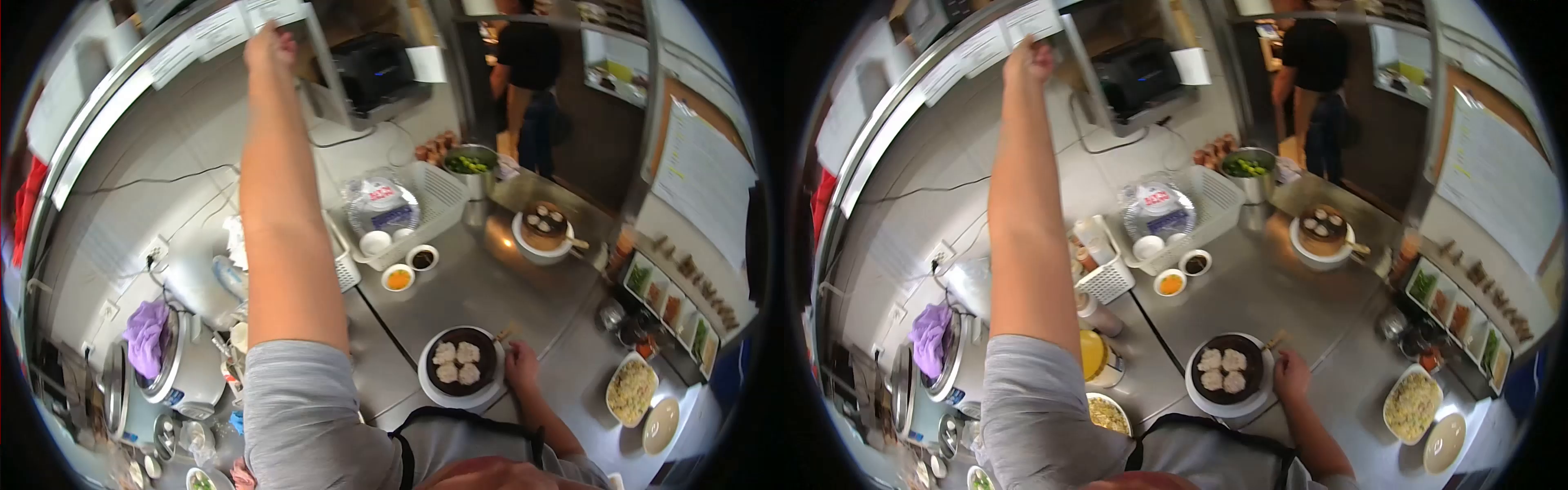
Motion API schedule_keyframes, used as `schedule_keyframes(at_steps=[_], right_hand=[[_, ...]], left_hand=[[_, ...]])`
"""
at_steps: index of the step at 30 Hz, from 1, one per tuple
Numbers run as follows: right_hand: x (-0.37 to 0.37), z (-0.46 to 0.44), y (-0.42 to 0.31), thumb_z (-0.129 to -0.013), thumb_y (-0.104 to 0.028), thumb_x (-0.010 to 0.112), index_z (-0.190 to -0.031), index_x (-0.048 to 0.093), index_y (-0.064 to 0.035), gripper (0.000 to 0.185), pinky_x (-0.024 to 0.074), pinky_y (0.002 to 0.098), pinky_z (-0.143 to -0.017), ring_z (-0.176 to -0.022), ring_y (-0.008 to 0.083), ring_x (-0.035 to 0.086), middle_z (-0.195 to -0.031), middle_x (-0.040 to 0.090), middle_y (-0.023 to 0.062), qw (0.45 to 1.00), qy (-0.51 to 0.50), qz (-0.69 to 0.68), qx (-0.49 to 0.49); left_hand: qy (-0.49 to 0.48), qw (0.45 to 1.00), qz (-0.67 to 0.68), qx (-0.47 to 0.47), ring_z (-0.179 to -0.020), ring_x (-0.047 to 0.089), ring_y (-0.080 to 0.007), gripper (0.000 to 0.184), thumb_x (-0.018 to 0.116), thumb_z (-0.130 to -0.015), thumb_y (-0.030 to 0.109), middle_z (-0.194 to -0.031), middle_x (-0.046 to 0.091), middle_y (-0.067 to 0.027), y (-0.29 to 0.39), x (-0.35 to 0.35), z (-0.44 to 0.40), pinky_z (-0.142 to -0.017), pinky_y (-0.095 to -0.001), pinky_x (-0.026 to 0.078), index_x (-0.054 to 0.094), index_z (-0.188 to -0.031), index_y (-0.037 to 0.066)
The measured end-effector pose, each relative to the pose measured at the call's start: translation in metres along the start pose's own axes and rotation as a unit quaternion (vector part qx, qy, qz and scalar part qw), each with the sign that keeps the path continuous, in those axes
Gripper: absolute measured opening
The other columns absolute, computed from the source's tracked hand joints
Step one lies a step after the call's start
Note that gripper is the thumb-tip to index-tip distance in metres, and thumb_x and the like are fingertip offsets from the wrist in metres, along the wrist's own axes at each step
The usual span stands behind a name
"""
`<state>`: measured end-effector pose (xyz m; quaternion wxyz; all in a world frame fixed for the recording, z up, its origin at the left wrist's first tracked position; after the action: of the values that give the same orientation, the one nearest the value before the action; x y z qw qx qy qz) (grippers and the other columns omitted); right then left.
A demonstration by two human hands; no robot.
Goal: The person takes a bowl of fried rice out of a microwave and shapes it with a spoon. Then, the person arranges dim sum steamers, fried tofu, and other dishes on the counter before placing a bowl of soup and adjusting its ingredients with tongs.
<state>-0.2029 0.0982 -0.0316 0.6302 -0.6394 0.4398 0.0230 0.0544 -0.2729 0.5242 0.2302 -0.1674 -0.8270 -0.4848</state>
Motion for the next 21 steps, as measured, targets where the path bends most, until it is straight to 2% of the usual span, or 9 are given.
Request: schedule_keyframes(at_steps=[2,4,6,8,12,15,17,19,21], right_hand=[[0.006,-0.002,0.030,-0.078,-0.013,0.048,-0.093,0.053,-0.0030,0.019,0.0444,0.0345,-0.064,-0.068,0.0229,0.056,-0.076,0.058,0.0141,0.996,-0.005,-0.090,0.017],[-0.012,-0.018,0.030,-0.082,-0.018,0.050,-0.093,0.053,-0.0017,0.019,0.0412,0.0245,-0.063,-0.070,0.0099,0.049,-0.076,0.055,0.0042,0.966,0.003,-0.240,0.091],[-0.039,-0.039,0.007,-0.079,-0.013,0.054,-0.101,0.050,-0.0028,0.025,0.0393,0.0220,-0.069,-0.076,0.0085,0.046,-0.084,0.050,0.0019,0.926,0.045,-0.374,-0.002],[-0.067,-0.055,-0.016,-0.077,-0.011,0.056,-0.109,0.044,-0.0030,0.035,0.0388,0.0232,-0.076,-0.084,0.0096,0.047,-0.092,0.051,0.0041,0.882,0.022,-0.470,0.007],[-0.090,-0.063,-0.010,-0.074,-0.008,0.058,-0.111,0.042,-0.0023,0.041,0.0404,0.0240,-0.077,-0.088,0.0114,0.050,-0.097,0.053,0.0069,0.846,0.081,-0.527,-0.011],[-0.088,-0.041,0.044,-0.072,-0.006,0.056,-0.110,0.043,-0.0013,0.040,0.0430,0.0271,-0.074,-0.085,0.0148,0.054,-0.095,0.056,0.0076,0.893,0.076,-0.416,0.156],[-0.099,-0.026,0.079,-0.069,-0.004,0.052,-0.108,0.044,-0.0001,0.040,0.0444,0.0307,-0.072,-0.080,0.0204,0.057,-0.090,0.059,0.0113,0.958,0.049,-0.218,0.182],[-0.105,-0.013,0.102,-0.068,-0.003,0.050,-0.107,0.044,0.0005,0.040,0.0440,0.0312,-0.072,-0.081,0.0222,0.058,-0.090,0.059,0.0132,0.983,0.017,0.009,0.185],[-0.110,-0.009,0.108,-0.069,-0.004,0.052,-0.104,0.046,0.0007,0.036,0.0435,0.0294,-0.072,-0.081,0.0195,0.057,-0.089,0.059,0.0128,0.980,0.024,-0.027,0.197]], left_hand=[[-0.067,0.997,0.021,-0.017,-0.055,0.052,-0.0137,0.008,0.053,-0.078,0.012,-0.066,0.052,-0.0046,-0.030,-0.001,0.002,-0.044,-0.0233,0.040,0.050,-0.082,0.005],[-0.117,0.990,-0.083,0.017,-0.053,0.051,-0.0109,0.004,0.048,-0.076,0.005,-0.065,0.054,-0.0058,-0.086,0.015,0.079,-0.044,-0.0195,0.039,0.049,-0.080,0.003],[-0.239,0.953,-0.183,-0.034,-0.051,0.051,-0.0111,0.005,0.047,-0.076,0.005,-0.060,0.053,-0.0062,-0.186,0.011,0.159,-0.044,-0.0209,0.040,0.049,-0.079,0.001],[-0.310,0.878,-0.286,-0.228,-0.047,0.051,-0.0122,0.010,0.047,-0.077,0.008,-0.057,0.055,-0.0075,-0.236,0.014,0.299,-0.046,-0.0232,0.041,0.048,-0.084,0.000],[-0.320,0.822,-0.226,-0.414,-0.052,0.055,-0.0146,0.014,0.050,-0.076,0.006,-0.075,0.057,-0.0116,-0.323,-0.017,0.484,-0.044,-0.0243,0.044,0.043,-0.087,0.001],[-0.301,0.773,-0.212,-0.517,-0.052,0.054,-0.0155,0.018,0.052,-0.073,0.005,-0.070,0.054,-0.0084,-0.346,-0.054,0.569,-0.046,-0.0257,0.043,0.043,-0.088,0.001],[-0.464,0.803,-0.299,-0.224,-0.058,0.053,-0.0125,0.016,0.054,-0.073,0.006,-0.072,0.053,-0.0066,-0.335,-0.078,0.594,-0.054,-0.0243,0.044,0.045,-0.086,0.002],[-0.535,0.748,-0.284,-0.271,-0.066,0.052,-0.0108,0.014,0.054,-0.076,0.011,-0.075,0.053,-0.0055,-0.296,-0.100,0.593,-0.060,-0.0231,0.043,0.047,-0.085,0.003],[-0.516,0.517,-0.219,-0.647,-0.073,0.053,-0.0131,0.019,0.050,-0.082,0.020,-0.080,0.054,-0.0064,-0.270,-0.144,0.587,-0.065,-0.0233,0.043,0.048,-0.088,0.002]])
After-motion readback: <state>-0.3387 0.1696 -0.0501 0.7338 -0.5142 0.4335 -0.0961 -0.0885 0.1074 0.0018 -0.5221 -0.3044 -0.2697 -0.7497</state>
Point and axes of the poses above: each hand's wrist, its own z-axis away from the middle knuckle, its own x-axis out of the palm, y = z × x, the point moved 3 cm from there along -z, towards the middle knuckle
